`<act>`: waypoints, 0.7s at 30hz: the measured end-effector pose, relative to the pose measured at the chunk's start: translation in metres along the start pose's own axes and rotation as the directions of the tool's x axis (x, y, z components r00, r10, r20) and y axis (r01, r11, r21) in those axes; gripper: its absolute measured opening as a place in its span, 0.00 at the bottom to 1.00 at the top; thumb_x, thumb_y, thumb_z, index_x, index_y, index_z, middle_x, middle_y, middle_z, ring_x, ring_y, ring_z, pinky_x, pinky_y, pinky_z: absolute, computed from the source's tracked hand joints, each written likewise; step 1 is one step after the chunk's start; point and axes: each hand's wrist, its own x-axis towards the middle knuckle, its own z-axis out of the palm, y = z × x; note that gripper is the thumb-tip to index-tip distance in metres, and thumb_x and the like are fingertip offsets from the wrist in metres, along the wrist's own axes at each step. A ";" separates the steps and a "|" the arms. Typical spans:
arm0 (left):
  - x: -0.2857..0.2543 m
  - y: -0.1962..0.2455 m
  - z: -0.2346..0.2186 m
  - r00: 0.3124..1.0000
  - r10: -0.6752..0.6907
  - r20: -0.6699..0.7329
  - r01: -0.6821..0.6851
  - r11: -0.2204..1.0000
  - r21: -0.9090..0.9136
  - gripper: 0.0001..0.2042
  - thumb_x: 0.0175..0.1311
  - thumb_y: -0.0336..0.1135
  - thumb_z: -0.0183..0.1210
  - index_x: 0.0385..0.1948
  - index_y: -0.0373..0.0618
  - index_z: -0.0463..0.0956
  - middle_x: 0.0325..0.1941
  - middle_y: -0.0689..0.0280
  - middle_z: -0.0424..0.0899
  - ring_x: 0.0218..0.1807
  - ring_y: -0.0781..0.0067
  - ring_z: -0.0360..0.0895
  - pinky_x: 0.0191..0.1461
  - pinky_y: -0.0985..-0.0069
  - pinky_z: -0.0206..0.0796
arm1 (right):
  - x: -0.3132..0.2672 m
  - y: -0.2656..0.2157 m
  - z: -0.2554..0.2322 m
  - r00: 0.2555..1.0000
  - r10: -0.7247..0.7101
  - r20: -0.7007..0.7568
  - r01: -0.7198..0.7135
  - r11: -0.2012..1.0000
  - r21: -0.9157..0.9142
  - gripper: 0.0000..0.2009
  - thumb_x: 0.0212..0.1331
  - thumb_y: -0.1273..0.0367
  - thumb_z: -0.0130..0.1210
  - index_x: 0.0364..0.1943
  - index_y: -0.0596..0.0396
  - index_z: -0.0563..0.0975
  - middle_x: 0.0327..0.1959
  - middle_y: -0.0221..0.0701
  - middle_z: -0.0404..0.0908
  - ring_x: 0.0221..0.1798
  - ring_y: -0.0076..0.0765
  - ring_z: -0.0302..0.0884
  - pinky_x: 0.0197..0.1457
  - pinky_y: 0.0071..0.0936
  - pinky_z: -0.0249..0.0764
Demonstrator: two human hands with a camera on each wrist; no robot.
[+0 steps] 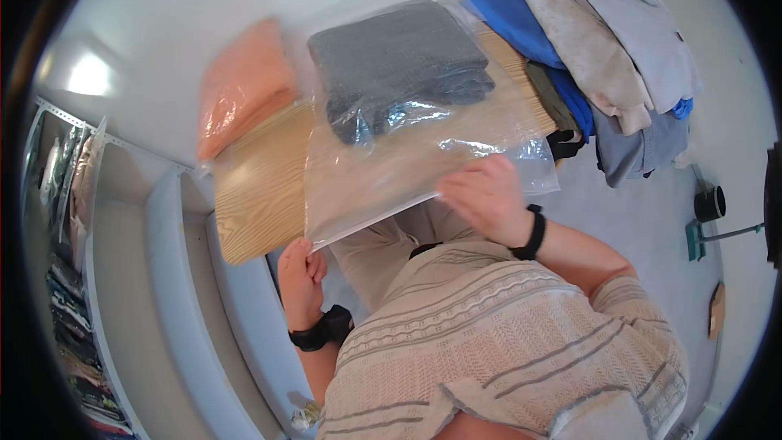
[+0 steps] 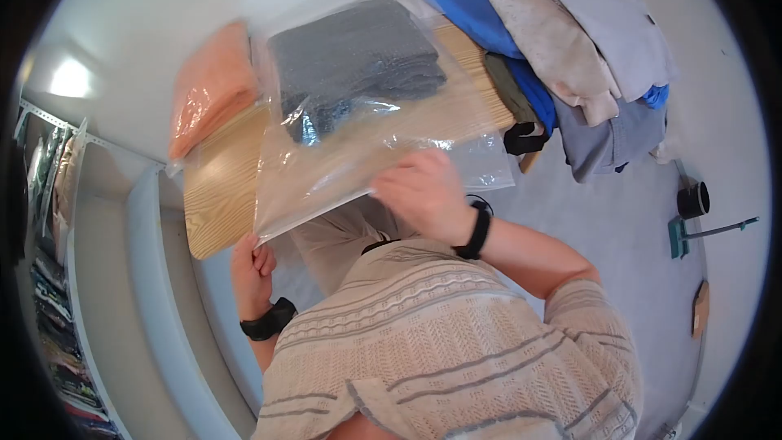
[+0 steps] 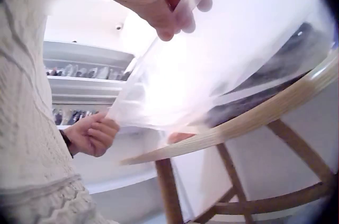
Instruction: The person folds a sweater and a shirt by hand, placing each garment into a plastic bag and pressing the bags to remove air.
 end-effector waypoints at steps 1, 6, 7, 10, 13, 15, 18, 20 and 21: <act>0.001 -0.001 -0.003 1.000 -0.006 0.006 0.006 1.000 -0.007 0.15 0.65 0.33 0.48 0.16 0.47 0.60 0.12 0.74 0.56 0.16 0.82 0.52 0.20 0.81 0.44 | -0.010 0.010 -0.015 0.998 0.056 0.018 -0.055 0.997 -0.048 0.11 0.43 0.70 0.66 0.34 0.47 0.82 0.38 0.22 0.82 0.41 0.32 0.74 0.44 0.33 0.67; 0.009 -0.005 -0.026 0.973 -0.029 0.228 0.012 0.997 0.079 0.16 0.67 0.35 0.48 0.16 0.45 0.64 0.13 0.72 0.61 0.16 0.81 0.57 0.21 0.82 0.48 | -0.039 0.048 -0.076 0.990 0.067 0.122 -0.040 0.977 -0.209 0.16 0.39 0.69 0.68 0.38 0.48 0.81 0.42 0.25 0.82 0.45 0.35 0.74 0.48 0.35 0.66; 0.008 -0.005 -0.027 0.973 -0.030 0.227 0.013 0.997 0.079 0.16 0.67 0.35 0.48 0.16 0.45 0.64 0.13 0.72 0.61 0.16 0.81 0.57 0.21 0.82 0.48 | -0.045 0.051 -0.080 0.983 0.083 0.162 -0.060 0.988 -0.142 0.20 0.39 0.69 0.68 0.42 0.49 0.79 0.47 0.28 0.80 0.49 0.38 0.73 0.50 0.37 0.66; 0.014 0.000 -0.038 0.988 -0.081 0.134 0.026 0.929 0.369 0.17 0.69 0.38 0.47 0.19 0.42 0.69 0.14 0.69 0.67 0.17 0.79 0.62 0.23 0.82 0.53 | -0.065 0.080 -0.087 0.951 0.195 0.239 -0.171 0.978 -0.116 0.28 0.38 0.69 0.69 0.50 0.52 0.74 0.55 0.36 0.75 0.56 0.46 0.71 0.56 0.41 0.64; 0.033 0.003 -0.054 0.994 0.085 0.069 -0.109 0.781 0.614 0.11 0.70 0.35 0.48 0.32 0.39 0.76 0.24 0.65 0.74 0.24 0.76 0.70 0.28 0.81 0.62 | -0.097 0.124 -0.083 0.907 0.309 0.288 -0.264 0.947 -0.184 0.38 0.38 0.70 0.69 0.59 0.53 0.65 0.63 0.40 0.68 0.63 0.51 0.65 0.63 0.45 0.60; 0.049 0.012 -0.044 0.870 0.424 0.250 -0.427 0.396 0.813 0.15 0.62 0.23 0.52 0.52 0.40 0.73 0.39 0.62 0.78 0.37 0.69 0.76 0.38 0.75 0.69 | -0.099 0.138 -0.078 0.870 0.430 0.243 -0.381 0.897 -0.224 0.36 0.41 0.69 0.69 0.60 0.52 0.65 0.63 0.38 0.68 0.63 0.48 0.66 0.62 0.43 0.59; 0.075 0.035 -0.020 0.615 0.443 0.652 -0.639 -0.204 0.741 0.26 0.55 0.19 0.52 0.60 0.44 0.67 0.46 0.57 0.76 0.43 0.59 0.75 0.47 0.66 0.70 | -0.084 0.144 -0.065 0.913 0.339 0.227 -0.281 0.926 -0.251 0.38 0.41 0.67 0.69 0.62 0.52 0.64 0.63 0.39 0.68 0.62 0.48 0.66 0.63 0.42 0.59; 0.096 0.031 -0.013 0.631 0.380 0.677 -0.661 -0.194 0.725 0.28 0.53 0.19 0.52 0.61 0.46 0.67 0.46 0.55 0.77 0.44 0.55 0.75 0.48 0.64 0.69 | -0.073 0.142 -0.055 0.936 0.288 0.205 -0.235 0.940 -0.245 0.39 0.41 0.67 0.69 0.63 0.52 0.64 0.62 0.39 0.68 0.62 0.48 0.66 0.63 0.41 0.60; 0.105 0.030 -0.009 0.640 0.317 0.700 -0.685 -0.177 0.707 0.29 0.52 0.20 0.53 0.61 0.47 0.67 0.46 0.53 0.77 0.44 0.52 0.75 0.49 0.62 0.68 | -0.068 0.142 -0.051 0.910 0.322 0.261 -0.267 0.937 -0.223 0.38 0.42 0.67 0.68 0.63 0.52 0.64 0.62 0.39 0.69 0.61 0.48 0.66 0.63 0.40 0.59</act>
